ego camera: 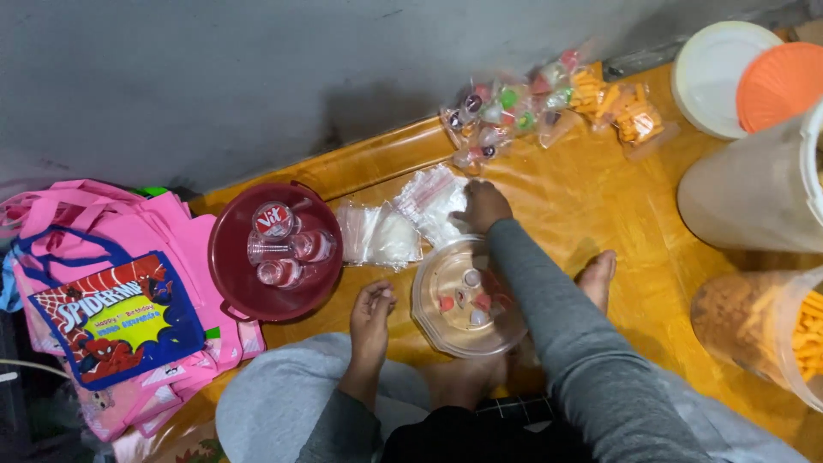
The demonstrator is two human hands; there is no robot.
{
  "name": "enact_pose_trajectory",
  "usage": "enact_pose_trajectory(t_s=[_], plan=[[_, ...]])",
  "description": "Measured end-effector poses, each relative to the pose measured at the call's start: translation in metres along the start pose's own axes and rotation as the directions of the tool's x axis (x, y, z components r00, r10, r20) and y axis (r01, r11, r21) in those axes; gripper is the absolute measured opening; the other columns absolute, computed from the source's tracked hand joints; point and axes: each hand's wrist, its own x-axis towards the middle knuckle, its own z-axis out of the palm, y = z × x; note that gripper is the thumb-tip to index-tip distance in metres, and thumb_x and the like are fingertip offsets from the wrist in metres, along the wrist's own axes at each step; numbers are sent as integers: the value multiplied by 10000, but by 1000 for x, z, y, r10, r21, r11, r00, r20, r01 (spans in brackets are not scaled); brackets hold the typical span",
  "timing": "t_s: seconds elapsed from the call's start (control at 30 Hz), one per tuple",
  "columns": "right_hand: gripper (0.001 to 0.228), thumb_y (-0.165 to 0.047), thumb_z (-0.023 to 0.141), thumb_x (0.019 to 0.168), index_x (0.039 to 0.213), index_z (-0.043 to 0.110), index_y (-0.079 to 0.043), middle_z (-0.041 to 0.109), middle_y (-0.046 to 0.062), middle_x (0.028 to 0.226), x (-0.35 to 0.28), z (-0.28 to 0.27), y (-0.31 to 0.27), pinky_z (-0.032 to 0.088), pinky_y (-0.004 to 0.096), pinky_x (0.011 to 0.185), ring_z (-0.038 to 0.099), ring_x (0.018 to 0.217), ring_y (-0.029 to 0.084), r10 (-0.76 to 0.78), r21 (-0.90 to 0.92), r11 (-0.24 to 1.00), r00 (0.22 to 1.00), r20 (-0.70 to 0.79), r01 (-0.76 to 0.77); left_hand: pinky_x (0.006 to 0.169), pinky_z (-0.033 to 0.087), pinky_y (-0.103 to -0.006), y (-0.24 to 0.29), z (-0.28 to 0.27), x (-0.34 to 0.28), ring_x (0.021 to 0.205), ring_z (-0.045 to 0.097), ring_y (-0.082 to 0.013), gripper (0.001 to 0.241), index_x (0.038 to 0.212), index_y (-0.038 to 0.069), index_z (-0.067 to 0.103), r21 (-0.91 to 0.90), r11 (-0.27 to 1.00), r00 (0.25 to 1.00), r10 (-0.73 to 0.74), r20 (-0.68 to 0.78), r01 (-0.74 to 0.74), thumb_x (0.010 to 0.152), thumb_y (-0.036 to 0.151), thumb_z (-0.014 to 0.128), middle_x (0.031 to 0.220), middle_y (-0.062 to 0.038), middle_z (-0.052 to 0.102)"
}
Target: Packing small colorful candies into individual plastic zip bags while sitting on the floor.
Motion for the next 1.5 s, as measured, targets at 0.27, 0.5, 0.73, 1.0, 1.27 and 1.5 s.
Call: enact_pose_trajectory(t_s=[0.27, 0.5, 0.73, 1.0, 1.27, 1.5], plan=[[267, -395, 704, 827, 1027, 719, -219, 738, 104, 989, 29, 47, 23, 599, 485, 867, 728, 1018, 358, 213, -127, 968, 977, -27, -215, 937, 530, -287, 11, 1, 2, 938, 623, -130, 225, 1179, 39, 644, 47, 994, 995, -95, 22, 94, 995, 168, 631, 1075, -66, 631], [347, -365, 532, 973, 1139, 773, -178, 758, 149, 1115, 10, 26, 41, 529, 534, 1004, 668, 1132, 423, 169, 159, 974, 985, -48, -159, 949, 521, -296, 15, 2, 3, 955, 615, -141, 280, 1196, 28, 631, 28, 989, 989, -144, 45, 143, 986, 212, 637, 1091, -84, 630], [125, -152, 732, 894, 949, 765, -44, 673, 107, 761, -146, -52, -100, 523, 341, 696, 582, 744, 204, 164, 771, 637, 980, -111, -20, 1127, 410, -447, -5, 4, -1, 1276, 534, -287, 642, 1499, 57, 383, -69, 998, 969, 2, 245, 16, 941, 163, 683, 1456, -196, 493], [605, 21, 855, 738, 1298, 624, 13, 716, 119, 1118, -181, 37, -61, 622, 272, 772, 710, 938, 155, -120, 943, 330, 988, 95, -50, 862, 625, -419, -22, -1, -3, 969, 724, -325, 366, 1316, -52, 564, -116, 992, 992, -33, 120, 47, 960, -12, 638, 1143, -242, 700], [157, -45, 807, 815, 963, 756, -38, 727, 40, 748, -206, 5, -59, 550, 214, 574, 668, 621, 85, -249, 779, 618, 966, 67, 105, 561, 635, -281, 4, -4, -35, 639, 693, -184, 184, 1061, 9, 754, 137, 991, 986, -25, 166, 2, 892, 81, 760, 864, -154, 751], [217, -276, 731, 927, 982, 802, -79, 761, 171, 885, -232, 6, -70, 569, 416, 814, 731, 891, 357, -233, 425, 875, 971, -54, 233, 407, 481, -234, -45, -19, -21, 478, 551, -97, 251, 733, 71, 641, 325, 924, 980, 181, 86, -199, 933, 181, 747, 536, -56, 603]])
